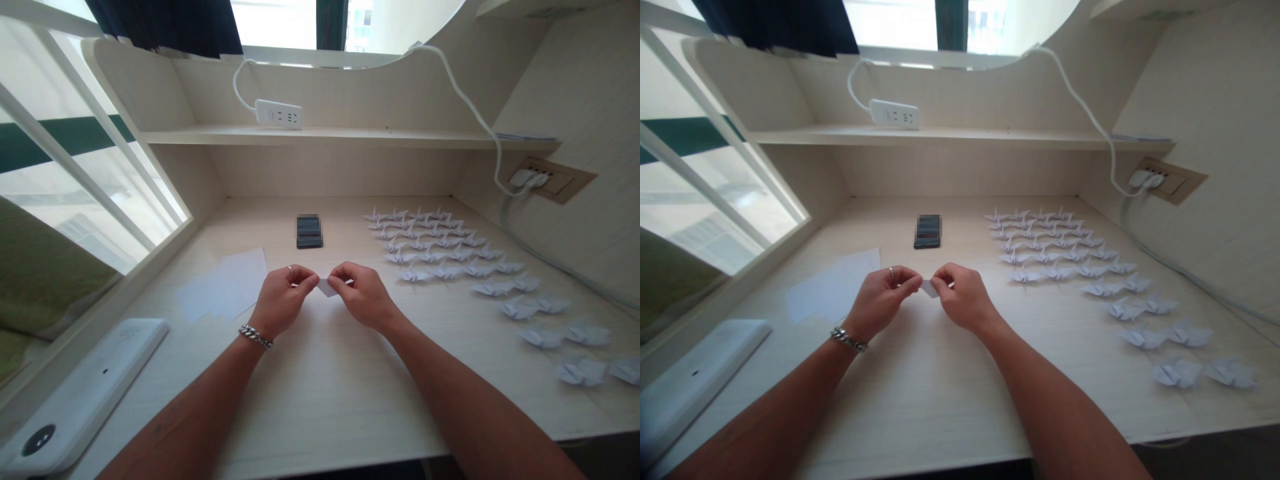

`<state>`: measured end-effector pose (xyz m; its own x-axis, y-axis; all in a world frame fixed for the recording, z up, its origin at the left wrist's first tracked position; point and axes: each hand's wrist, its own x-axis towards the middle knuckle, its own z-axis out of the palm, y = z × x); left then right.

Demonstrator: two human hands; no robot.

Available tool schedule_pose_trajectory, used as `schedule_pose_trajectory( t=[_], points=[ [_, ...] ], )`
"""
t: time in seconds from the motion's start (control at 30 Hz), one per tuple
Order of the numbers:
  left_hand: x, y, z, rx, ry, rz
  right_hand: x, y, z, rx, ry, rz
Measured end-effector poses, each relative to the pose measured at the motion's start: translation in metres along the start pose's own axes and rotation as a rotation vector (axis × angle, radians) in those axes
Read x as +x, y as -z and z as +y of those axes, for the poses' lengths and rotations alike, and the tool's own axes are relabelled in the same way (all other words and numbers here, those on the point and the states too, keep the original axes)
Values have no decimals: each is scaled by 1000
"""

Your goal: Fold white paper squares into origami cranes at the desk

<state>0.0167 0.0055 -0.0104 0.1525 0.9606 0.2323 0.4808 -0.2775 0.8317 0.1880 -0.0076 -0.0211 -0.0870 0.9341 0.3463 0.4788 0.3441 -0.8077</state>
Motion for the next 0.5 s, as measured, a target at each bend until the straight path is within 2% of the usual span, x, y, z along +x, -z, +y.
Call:
schedule_pose_trajectory(
  t=[0.17, 0.37, 0.5],
  points=[
    [-2, 0, 5, 125, -17, 18, -1, -3, -1, 21, 22, -58],
    [2, -3, -5, -136, -3, -23, 0, -6, -1, 103, -49, 61],
    [2, -1, -3, -54, -8, 3, 2, -7, 3, 139, -69, 7]
  ],
)
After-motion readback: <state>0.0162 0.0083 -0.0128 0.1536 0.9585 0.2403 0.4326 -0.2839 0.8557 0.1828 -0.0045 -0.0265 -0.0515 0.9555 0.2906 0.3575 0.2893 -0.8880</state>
